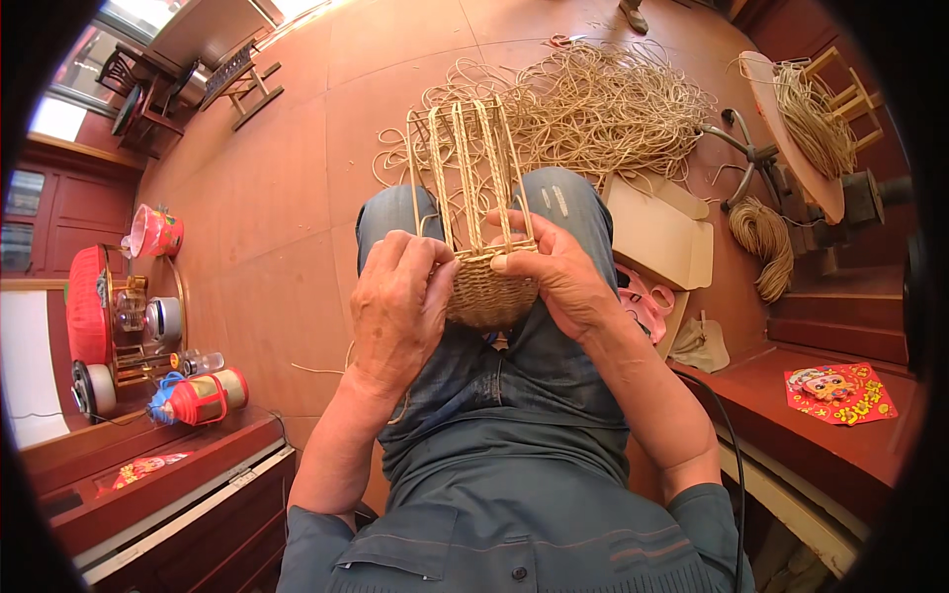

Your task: The recorder is weaving a basket using long straw or reed strips.

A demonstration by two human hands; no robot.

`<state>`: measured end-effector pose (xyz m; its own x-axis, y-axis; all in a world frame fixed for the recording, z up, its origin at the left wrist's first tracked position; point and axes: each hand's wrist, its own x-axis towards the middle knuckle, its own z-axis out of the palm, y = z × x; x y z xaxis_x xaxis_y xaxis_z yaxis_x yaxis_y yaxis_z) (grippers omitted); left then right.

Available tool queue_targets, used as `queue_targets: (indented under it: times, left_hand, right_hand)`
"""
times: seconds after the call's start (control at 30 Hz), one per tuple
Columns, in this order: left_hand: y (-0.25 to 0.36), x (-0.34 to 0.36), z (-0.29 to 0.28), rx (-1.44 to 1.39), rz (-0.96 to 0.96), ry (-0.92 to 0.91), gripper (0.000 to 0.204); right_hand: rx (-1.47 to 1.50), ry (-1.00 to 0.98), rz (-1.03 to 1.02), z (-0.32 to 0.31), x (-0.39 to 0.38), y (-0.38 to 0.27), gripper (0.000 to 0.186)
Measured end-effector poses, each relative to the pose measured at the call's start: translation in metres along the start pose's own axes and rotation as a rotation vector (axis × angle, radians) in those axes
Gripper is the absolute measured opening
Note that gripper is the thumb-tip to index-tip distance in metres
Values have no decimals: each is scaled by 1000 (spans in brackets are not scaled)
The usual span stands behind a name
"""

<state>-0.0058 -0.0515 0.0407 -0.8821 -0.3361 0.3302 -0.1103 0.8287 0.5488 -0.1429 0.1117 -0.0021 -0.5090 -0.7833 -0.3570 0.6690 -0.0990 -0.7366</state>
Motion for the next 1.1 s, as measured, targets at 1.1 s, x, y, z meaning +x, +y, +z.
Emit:
queue_targets:
  times: [1.1]
  left_hand:
    - [35,40,2,-1022,-73,-211,27]
  right_hand:
    - [214,-149,-194,-18,-4,16,64]
